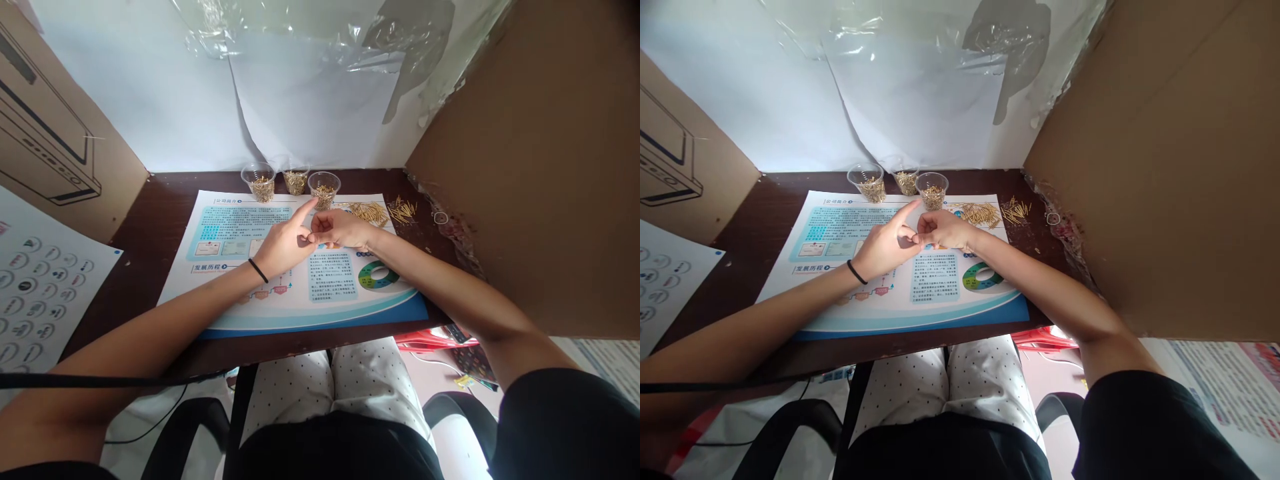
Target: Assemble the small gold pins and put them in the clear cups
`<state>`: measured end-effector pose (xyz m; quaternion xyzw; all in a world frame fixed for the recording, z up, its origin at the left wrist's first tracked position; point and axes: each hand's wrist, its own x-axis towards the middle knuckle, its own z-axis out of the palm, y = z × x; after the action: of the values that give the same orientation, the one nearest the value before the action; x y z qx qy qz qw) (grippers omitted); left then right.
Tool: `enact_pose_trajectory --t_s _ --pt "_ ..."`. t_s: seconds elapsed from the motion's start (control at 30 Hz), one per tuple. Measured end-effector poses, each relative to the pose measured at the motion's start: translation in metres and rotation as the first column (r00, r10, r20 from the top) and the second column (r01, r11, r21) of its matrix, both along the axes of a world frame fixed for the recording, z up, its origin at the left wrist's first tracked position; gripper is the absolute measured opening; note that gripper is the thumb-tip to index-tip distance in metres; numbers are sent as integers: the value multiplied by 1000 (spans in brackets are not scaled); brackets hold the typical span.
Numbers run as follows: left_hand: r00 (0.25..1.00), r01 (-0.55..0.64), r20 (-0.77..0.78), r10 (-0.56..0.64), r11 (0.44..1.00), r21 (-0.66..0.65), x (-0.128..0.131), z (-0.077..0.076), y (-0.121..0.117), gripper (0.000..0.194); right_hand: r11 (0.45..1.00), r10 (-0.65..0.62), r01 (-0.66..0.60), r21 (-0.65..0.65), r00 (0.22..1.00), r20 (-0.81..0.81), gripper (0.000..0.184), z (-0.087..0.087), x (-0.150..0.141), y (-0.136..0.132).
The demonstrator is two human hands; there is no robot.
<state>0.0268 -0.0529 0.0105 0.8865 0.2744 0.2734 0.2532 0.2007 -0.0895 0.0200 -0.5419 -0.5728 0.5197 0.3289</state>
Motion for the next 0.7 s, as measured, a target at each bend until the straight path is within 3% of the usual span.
enact_pose_trajectory --t_s 0.47,0.6,0.7 --pt "1000 -8 0 9 995 -100 -1 0 2 78 996 -85 85 8 994 69 29 7 -7 -6" --pt "999 41 34 -38 996 -84 -1 -4 5 62 998 -48 49 42 998 -28 21 2 -3 -9" --pt "998 20 57 -14 995 -102 -3 -7 8 40 987 -138 146 59 982 -132 26 -6 -3 -10"
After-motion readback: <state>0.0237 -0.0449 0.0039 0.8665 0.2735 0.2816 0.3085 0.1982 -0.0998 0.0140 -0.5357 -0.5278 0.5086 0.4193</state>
